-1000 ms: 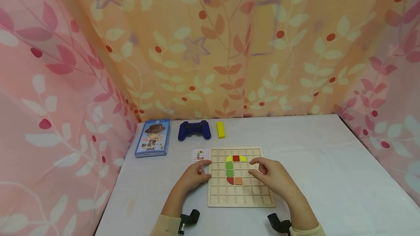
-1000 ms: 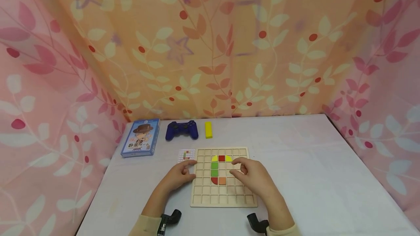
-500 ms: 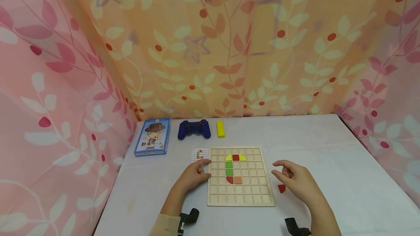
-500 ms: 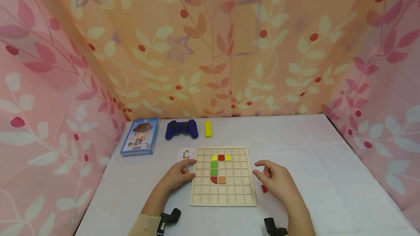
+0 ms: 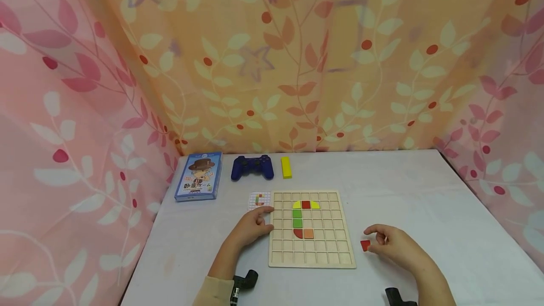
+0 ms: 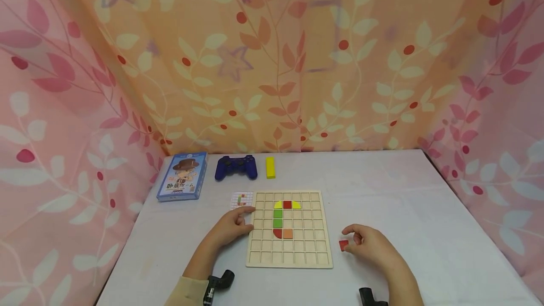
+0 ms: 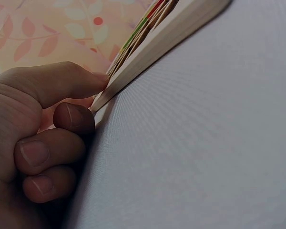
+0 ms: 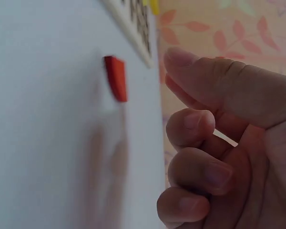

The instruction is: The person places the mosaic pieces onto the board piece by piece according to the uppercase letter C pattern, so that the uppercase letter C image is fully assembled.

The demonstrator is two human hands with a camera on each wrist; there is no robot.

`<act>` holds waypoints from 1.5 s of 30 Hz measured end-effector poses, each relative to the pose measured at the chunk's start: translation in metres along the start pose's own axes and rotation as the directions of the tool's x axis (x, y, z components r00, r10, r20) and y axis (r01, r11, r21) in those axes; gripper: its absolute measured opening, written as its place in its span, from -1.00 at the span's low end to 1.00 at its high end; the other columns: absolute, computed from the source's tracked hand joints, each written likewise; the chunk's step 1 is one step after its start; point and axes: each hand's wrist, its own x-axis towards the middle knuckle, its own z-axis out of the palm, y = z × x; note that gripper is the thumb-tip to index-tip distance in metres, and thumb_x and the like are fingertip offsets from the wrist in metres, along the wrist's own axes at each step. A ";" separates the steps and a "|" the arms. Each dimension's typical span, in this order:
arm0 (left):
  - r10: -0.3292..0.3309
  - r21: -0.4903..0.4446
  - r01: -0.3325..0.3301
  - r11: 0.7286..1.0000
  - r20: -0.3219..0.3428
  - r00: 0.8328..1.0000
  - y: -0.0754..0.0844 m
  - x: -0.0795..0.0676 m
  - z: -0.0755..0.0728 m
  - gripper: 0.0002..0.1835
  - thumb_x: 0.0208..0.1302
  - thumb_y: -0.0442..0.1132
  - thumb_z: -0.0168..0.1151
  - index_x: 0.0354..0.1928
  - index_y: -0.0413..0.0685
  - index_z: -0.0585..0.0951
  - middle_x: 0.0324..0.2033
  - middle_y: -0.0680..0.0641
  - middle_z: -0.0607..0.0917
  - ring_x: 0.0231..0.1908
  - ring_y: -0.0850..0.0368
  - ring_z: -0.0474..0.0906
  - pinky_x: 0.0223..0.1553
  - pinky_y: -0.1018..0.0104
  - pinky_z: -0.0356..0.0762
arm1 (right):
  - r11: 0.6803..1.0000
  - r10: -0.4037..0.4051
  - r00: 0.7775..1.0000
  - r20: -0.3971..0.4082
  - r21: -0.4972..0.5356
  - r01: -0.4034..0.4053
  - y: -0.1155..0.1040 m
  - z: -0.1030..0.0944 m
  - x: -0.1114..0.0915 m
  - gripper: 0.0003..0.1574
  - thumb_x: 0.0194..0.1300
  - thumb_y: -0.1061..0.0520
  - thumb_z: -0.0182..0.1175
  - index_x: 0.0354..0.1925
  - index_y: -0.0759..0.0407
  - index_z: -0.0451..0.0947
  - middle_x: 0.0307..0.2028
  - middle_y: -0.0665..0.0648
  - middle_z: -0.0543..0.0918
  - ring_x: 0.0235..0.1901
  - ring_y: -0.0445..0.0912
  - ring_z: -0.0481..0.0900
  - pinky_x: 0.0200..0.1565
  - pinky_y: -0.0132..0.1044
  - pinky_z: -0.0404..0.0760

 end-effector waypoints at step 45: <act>-0.022 -0.003 0.022 1.000 -0.024 0.999 0.000 -0.001 0.004 -0.44 0.22 -0.19 0.49 0.28 -0.02 0.61 -0.68 0.12 0.43 -0.68 0.24 0.29 -0.64 0.37 0.19 | 0.972 -0.213 0.974 -0.078 -0.119 0.203 -0.034 0.010 0.027 -0.68 0.13 0.09 0.46 -0.19 -0.22 0.58 -0.53 -0.01 0.34 -0.42 -0.11 0.34 -0.40 -0.23 0.28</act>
